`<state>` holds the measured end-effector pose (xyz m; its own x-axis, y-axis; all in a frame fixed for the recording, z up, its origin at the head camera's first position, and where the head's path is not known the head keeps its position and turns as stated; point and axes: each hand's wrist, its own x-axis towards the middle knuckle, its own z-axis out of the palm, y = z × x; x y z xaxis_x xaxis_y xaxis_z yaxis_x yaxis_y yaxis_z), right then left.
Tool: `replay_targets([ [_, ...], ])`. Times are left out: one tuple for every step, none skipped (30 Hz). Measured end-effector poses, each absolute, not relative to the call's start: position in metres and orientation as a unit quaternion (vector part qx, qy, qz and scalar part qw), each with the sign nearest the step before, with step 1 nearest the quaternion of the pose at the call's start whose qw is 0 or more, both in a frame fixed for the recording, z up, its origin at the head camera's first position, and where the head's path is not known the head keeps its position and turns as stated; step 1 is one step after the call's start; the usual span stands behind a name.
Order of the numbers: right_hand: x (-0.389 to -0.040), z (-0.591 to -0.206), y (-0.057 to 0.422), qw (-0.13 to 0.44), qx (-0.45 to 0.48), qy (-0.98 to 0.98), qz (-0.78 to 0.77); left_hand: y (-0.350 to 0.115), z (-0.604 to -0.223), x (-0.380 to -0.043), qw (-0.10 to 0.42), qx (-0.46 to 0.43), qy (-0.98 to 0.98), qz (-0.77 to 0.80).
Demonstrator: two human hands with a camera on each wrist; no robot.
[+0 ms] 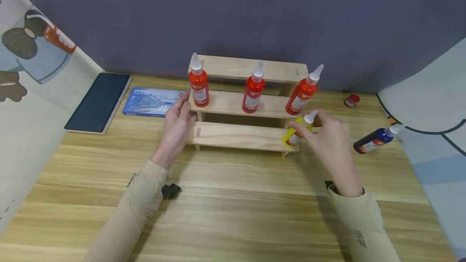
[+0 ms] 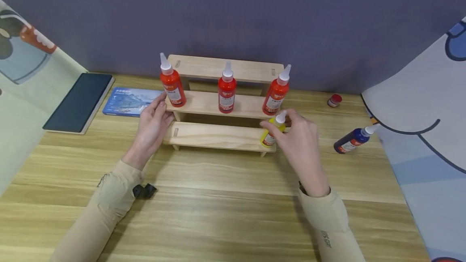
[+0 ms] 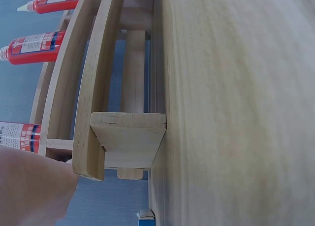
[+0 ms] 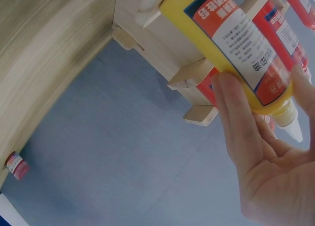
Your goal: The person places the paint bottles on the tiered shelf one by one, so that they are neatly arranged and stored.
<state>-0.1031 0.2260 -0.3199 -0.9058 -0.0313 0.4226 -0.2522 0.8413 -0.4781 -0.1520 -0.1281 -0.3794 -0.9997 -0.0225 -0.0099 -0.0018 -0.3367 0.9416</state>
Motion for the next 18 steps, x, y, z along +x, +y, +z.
replay_targets([
  [-0.103,-0.320,0.226,0.202,0.075,-0.937,0.273,-0.128,-0.379,-0.152,0.007,0.010,-0.575,-0.818],
  [-0.103,-0.319,0.226,0.204,0.075,-0.937,0.273,-0.128,-0.379,-0.152,0.007,0.010,-0.574,-0.819],
  [-0.102,-0.319,0.227,0.205,0.075,-0.936,0.275,-0.128,-0.379,-0.152,0.007,0.009,-0.574,-0.819],
  [-0.102,-0.318,0.227,0.208,0.074,-0.935,0.277,-0.127,-0.379,-0.152,0.007,0.009,-0.573,-0.820],
  [-0.102,-0.317,0.228,0.211,0.073,-0.934,0.279,-0.127,-0.379,-0.151,0.008,0.009,-0.572,-0.820],
  [-0.101,-0.316,0.228,0.214,0.072,-0.933,0.281,-0.127,-0.379,-0.151,0.008,0.009,-0.572,-0.820],
  [-0.101,-0.315,0.228,0.218,0.072,-0.932,0.282,-0.127,-0.379,-0.151,0.008,0.011,-0.572,-0.820],
  [-0.100,-0.314,0.229,0.222,0.073,-0.930,0.283,-0.127,-0.379,-0.151,0.009,0.012,-0.572,-0.820],
  [-0.100,-0.312,0.229,0.224,0.073,-0.929,0.286,-0.127,-0.379,-0.151,0.009,0.013,-0.573,-0.819],
  [-0.099,-0.311,0.229,0.225,0.072,-0.929,0.285,-0.127,-0.379,-0.151,0.010,0.014,-0.573,-0.820],
  [-0.099,-0.310,0.230,0.223,0.071,-0.929,0.288,-0.128,-0.379,-0.151,0.010,0.013,-0.572,-0.820],
  [-0.098,-0.308,0.230,0.222,0.070,-0.928,0.290,-0.128,-0.379,-0.151,0.011,0.013,-0.573,-0.820],
  [-0.096,-0.307,0.230,0.219,0.068,-0.928,0.293,-0.128,-0.379,-0.151,0.011,0.012,-0.573,-0.819],
  [-0.095,-0.306,0.231,0.216,0.066,-0.928,0.297,-0.128,-0.379,-0.151,0.011,0.010,-0.573,-0.820],
  [-0.094,-0.305,0.232,0.212,0.062,-0.927,0.301,-0.128,-0.379,-0.151,0.010,0.009,-0.572,-0.820],
  [-0.093,-0.304,0.233,0.210,0.059,-0.927,0.306,-0.127,-0.379,-0.151,0.010,0.009,-0.572,-0.820],
  [-0.091,-0.303,0.234,0.208,0.056,-0.925,0.311,-0.127,-0.379,-0.151,0.009,0.009,-0.572,-0.820],
  [-0.090,-0.302,0.235,0.209,0.054,-0.924,0.316,-0.128,-0.379,-0.151,0.008,0.010,-0.572,-0.820],
])
